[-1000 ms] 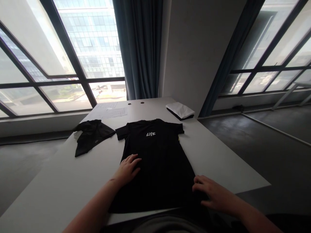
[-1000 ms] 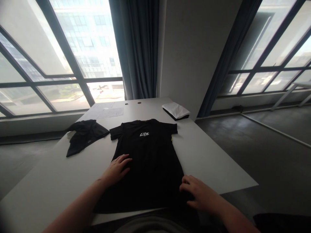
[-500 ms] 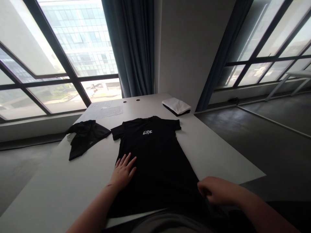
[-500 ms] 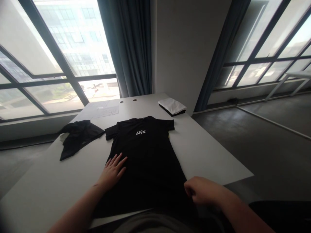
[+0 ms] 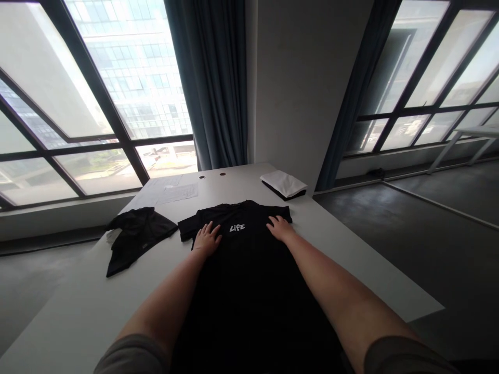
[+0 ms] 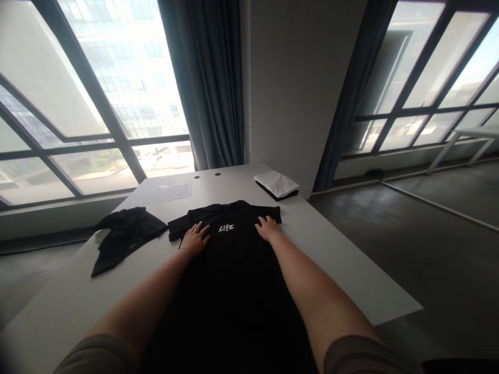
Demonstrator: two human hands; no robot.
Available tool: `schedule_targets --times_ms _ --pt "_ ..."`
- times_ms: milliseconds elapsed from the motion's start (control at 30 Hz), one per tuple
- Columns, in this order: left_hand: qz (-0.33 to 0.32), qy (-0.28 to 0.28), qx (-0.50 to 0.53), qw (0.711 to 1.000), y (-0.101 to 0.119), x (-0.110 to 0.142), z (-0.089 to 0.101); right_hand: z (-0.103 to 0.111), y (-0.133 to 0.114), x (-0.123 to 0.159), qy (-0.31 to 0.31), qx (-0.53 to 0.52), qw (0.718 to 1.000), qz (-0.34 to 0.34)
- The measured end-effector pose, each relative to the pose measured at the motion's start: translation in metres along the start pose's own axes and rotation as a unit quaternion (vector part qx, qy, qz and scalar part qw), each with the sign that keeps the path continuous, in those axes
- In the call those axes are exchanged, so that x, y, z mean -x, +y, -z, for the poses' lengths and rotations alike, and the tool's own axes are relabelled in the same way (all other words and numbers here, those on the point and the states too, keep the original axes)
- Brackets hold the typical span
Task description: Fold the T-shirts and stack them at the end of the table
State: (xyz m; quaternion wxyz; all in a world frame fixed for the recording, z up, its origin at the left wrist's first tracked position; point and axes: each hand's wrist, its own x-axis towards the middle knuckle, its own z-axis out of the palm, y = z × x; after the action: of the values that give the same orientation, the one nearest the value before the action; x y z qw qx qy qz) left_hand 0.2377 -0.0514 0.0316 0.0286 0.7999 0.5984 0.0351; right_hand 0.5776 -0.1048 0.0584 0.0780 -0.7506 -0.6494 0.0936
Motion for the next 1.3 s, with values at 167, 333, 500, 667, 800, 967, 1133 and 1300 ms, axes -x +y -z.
schedule_targets --times_ms 167,333,500,667,800,967,1133,1300 --pt "0.105 -0.011 -0.009 0.994 -0.034 -0.029 -0.003 -0.015 0.043 -0.028 0.017 0.009 0.996 -0.089" --pt "0.179 -0.010 -0.042 0.983 -0.033 -0.051 -0.006 -0.023 0.055 -0.055 0.005 0.023 0.989 -0.147" --pt "0.159 0.021 -0.073 0.984 -0.003 -0.081 -0.007 -0.017 0.013 -0.089 0.039 0.067 0.984 -0.161" --pt "-0.007 0.013 -0.043 0.999 0.026 -0.127 -0.004 -0.021 -0.056 -0.124 0.035 0.051 0.997 0.045" --pt "-0.036 -0.053 -0.013 0.998 0.034 -0.172 -0.007 -0.038 -0.084 -0.163 -0.039 0.037 0.996 0.077" --pt "0.004 -0.076 0.007 0.997 0.032 -0.202 -0.022 -0.059 -0.081 -0.195 -0.060 0.026 0.996 0.067" --pt "0.029 -0.044 0.018 0.998 0.029 -0.208 -0.033 -0.064 -0.071 -0.213 -0.043 0.029 0.997 0.065" --pt "0.030 -0.031 0.036 0.998 0.026 -0.215 -0.034 -0.063 -0.069 -0.218 -0.040 0.037 0.996 0.071"
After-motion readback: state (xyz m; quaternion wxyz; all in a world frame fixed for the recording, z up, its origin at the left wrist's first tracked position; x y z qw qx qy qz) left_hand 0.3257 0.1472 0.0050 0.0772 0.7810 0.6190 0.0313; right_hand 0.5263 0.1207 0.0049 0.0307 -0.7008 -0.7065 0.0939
